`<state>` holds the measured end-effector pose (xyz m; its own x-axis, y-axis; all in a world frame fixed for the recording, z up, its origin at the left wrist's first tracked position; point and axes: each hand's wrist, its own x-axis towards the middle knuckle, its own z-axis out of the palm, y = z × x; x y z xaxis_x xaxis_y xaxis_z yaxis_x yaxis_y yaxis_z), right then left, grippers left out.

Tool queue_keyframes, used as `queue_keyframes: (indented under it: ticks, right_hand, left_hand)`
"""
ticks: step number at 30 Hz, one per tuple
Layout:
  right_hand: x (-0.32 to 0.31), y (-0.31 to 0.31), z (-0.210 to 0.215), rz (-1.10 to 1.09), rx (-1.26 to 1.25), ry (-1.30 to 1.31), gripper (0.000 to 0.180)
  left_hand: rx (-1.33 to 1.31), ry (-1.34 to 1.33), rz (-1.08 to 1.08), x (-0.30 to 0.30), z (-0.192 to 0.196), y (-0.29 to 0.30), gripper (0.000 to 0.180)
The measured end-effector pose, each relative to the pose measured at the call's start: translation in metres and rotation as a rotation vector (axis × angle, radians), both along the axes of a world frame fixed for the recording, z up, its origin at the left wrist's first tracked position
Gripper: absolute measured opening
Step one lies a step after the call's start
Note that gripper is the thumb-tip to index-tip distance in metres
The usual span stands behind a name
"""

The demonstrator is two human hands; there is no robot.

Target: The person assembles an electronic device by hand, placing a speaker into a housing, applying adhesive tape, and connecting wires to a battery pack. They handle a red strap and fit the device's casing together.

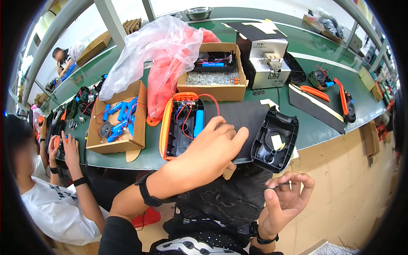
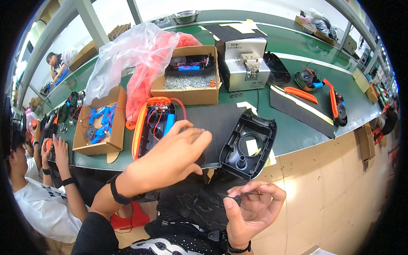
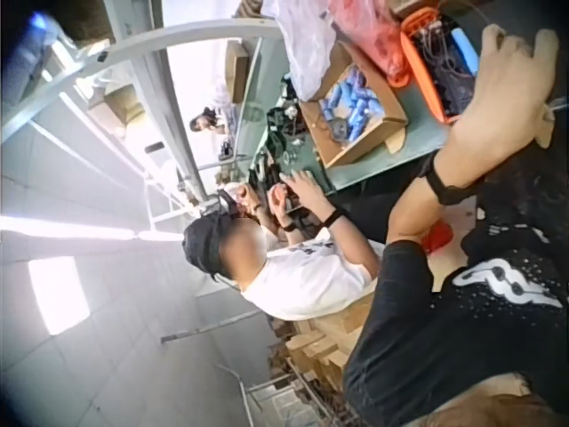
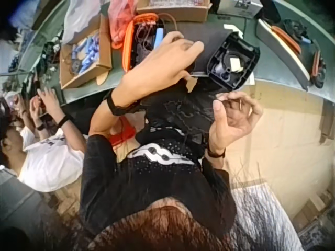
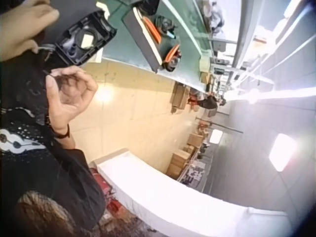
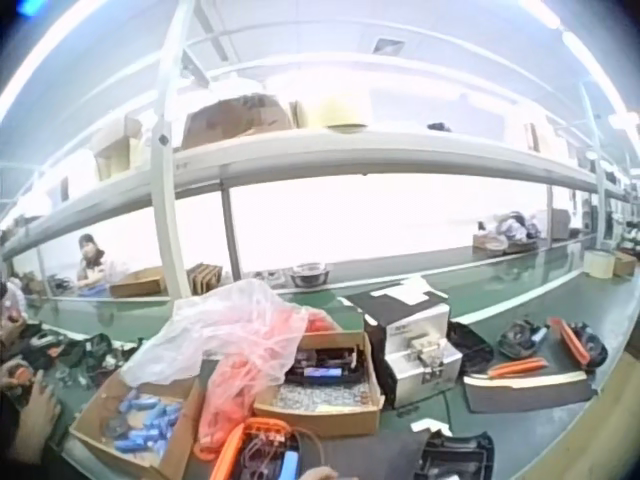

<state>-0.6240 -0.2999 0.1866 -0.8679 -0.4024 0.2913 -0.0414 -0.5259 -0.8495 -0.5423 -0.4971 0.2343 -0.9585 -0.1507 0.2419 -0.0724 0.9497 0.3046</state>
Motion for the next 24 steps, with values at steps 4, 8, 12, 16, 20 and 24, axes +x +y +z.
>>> queue_keyframes:
  ticks: [4, 8, 12, 16, 20, 24]
  right_hand:
    - [0.001, -0.01, 0.002, 0.025, 0.0, -0.043, 0.066]
    - [0.005, -0.026, 0.01, 0.076, 0.007, -0.081, 0.067]
    - [0.008, -0.047, 0.023, 0.141, -0.052, -0.117, 0.067]
    - [0.012, -0.065, 0.024, 0.213, -0.036, -0.141, 0.068]
    - [0.018, -0.075, 0.022, 0.234, -0.008, -0.179, 0.068]
    - [0.019, -0.078, 0.02, 0.225, 0.0, -0.224, 0.07]
  left_hand:
    - [-0.039, -0.09, 0.003, 0.013, -0.002, 0.003, 0.055]
    - [-0.033, -0.036, 0.001, 0.032, 0.013, -0.001, 0.061]
    - [0.04, 0.297, 0.011, 0.041, 0.003, 0.0, 0.063]
    - [0.107, 0.58, 0.094, 0.045, -0.015, 0.009, 0.072]
    - [0.123, 0.69, 0.152, 0.047, -0.03, 0.008, 0.063]
    - [0.157, 0.676, 0.186, 0.05, -0.028, 0.007, 0.053]
